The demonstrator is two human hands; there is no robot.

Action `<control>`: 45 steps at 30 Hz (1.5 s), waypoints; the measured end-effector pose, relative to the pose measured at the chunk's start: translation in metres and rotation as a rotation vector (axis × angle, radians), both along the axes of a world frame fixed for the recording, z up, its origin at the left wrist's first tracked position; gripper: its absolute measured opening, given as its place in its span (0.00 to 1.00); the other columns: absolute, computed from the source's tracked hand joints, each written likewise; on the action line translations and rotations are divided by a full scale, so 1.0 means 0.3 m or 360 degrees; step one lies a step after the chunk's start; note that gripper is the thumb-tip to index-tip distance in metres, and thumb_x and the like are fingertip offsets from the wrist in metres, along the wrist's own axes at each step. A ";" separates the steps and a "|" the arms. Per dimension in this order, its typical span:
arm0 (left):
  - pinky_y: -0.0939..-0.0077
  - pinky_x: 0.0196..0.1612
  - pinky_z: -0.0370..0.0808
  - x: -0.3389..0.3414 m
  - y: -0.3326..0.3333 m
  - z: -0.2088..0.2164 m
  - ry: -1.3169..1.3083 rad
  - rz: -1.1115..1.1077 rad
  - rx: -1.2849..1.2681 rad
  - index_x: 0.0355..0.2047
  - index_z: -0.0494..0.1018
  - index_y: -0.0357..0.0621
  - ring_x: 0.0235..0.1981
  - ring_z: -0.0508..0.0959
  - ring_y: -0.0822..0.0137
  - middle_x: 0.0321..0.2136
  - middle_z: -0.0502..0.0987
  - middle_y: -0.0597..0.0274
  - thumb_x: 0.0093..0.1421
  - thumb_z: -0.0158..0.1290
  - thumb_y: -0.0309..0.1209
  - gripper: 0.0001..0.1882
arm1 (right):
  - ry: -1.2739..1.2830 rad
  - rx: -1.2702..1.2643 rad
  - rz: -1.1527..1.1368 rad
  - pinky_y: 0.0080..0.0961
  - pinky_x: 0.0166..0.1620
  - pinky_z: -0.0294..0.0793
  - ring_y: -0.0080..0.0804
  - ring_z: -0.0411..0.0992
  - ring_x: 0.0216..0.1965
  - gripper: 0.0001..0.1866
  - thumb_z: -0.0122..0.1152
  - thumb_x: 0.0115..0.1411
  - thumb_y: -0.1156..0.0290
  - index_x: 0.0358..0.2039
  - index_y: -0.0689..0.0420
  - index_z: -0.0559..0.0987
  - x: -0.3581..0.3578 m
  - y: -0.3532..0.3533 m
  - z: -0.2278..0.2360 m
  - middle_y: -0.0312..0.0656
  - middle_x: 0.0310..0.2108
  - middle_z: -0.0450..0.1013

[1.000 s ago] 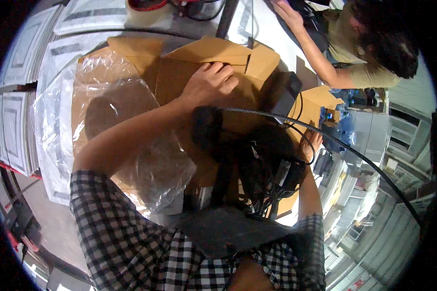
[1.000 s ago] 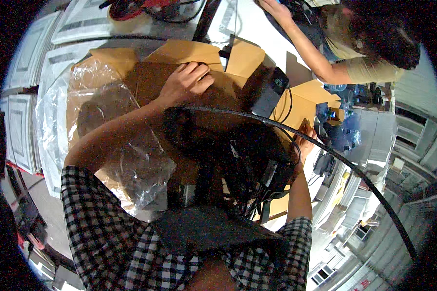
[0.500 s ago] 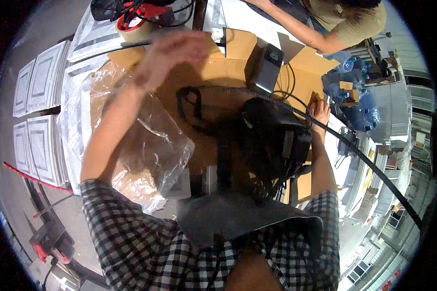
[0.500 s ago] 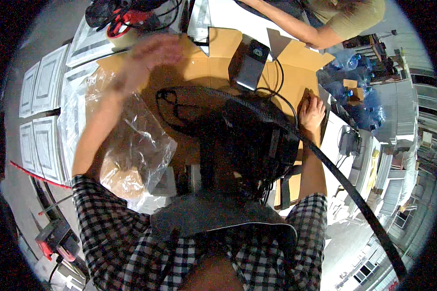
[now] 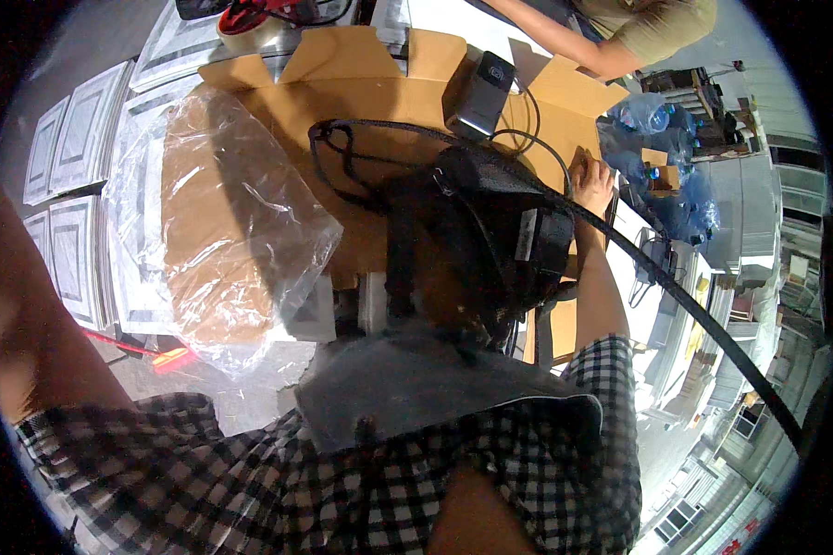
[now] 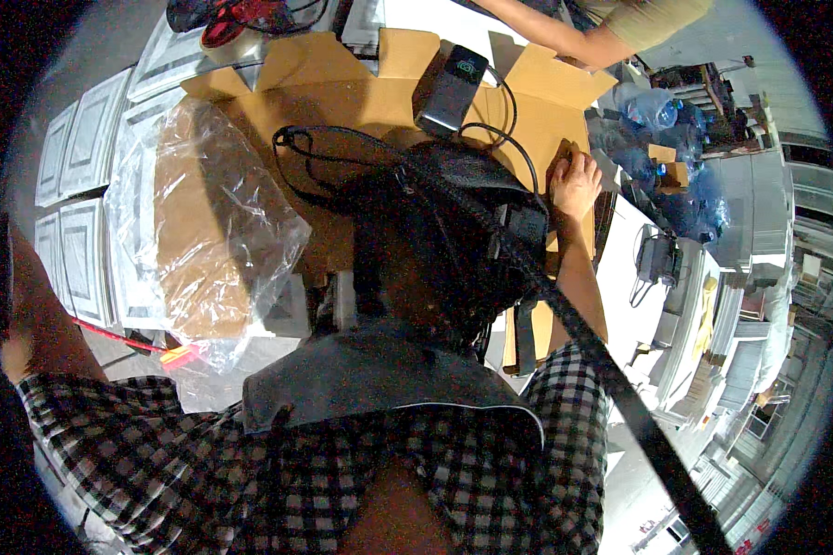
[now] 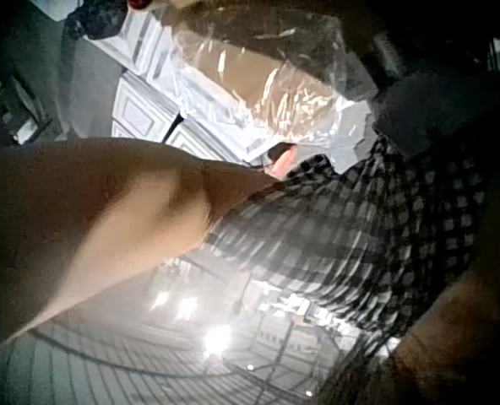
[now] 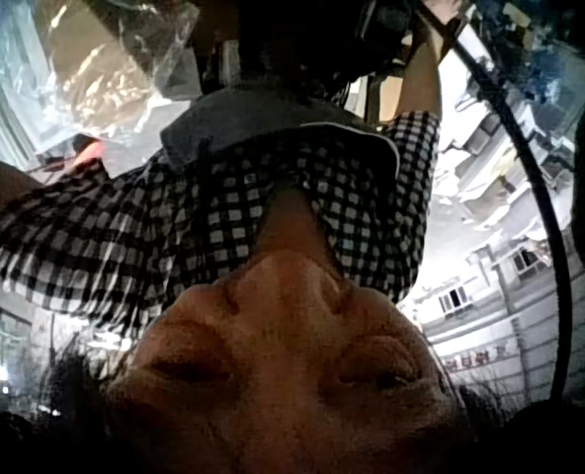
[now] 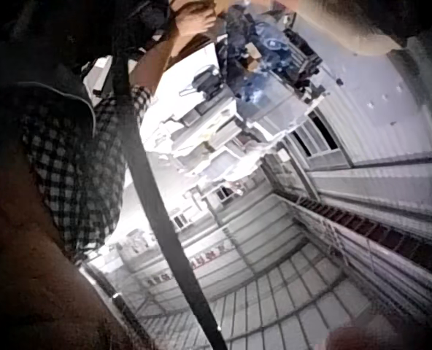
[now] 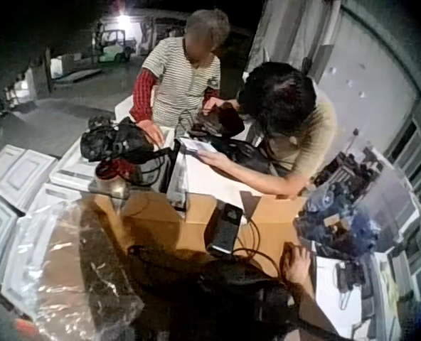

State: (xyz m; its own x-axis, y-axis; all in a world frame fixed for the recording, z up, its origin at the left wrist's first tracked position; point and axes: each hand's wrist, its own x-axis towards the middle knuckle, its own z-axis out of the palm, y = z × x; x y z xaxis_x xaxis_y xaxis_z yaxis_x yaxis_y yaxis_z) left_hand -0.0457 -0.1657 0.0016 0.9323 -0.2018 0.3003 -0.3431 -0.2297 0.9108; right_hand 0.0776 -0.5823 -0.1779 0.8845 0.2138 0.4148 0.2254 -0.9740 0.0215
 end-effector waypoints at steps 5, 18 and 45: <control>0.80 0.39 0.73 0.008 -0.032 -0.001 -0.0006 0.0013 0.0162 0.47 0.68 0.39 0.37 0.77 0.70 0.38 0.75 0.58 0.62 0.44 0.32 0.14 | 0.0041 0.0069 -0.0054 0.43 0.46 0.65 0.44 0.65 0.46 0.17 0.51 0.56 0.62 0.47 0.46 0.72 -0.010 0.032 0.011 0.40 0.46 0.67; 0.80 0.39 0.73 0.041 -0.071 -0.015 -0.0035 0.0004 0.0354 0.46 0.69 0.40 0.37 0.77 0.70 0.37 0.75 0.59 0.62 0.44 0.31 0.14 | 0.1171 0.1902 0.0712 0.27 0.51 0.63 0.30 0.68 0.45 0.22 0.45 0.64 0.56 0.47 0.63 0.71 -0.216 0.075 0.415 0.41 0.42 0.72; 0.80 0.39 0.72 0.043 -0.067 -0.053 -0.0105 -0.0054 0.0385 0.44 0.70 0.41 0.36 0.76 0.71 0.36 0.75 0.60 0.61 0.45 0.31 0.13 | 0.1457 0.2533 -0.0031 0.20 0.43 0.70 0.22 0.70 0.38 0.25 0.51 0.61 0.53 0.50 0.60 0.70 -0.430 0.193 0.265 0.35 0.39 0.72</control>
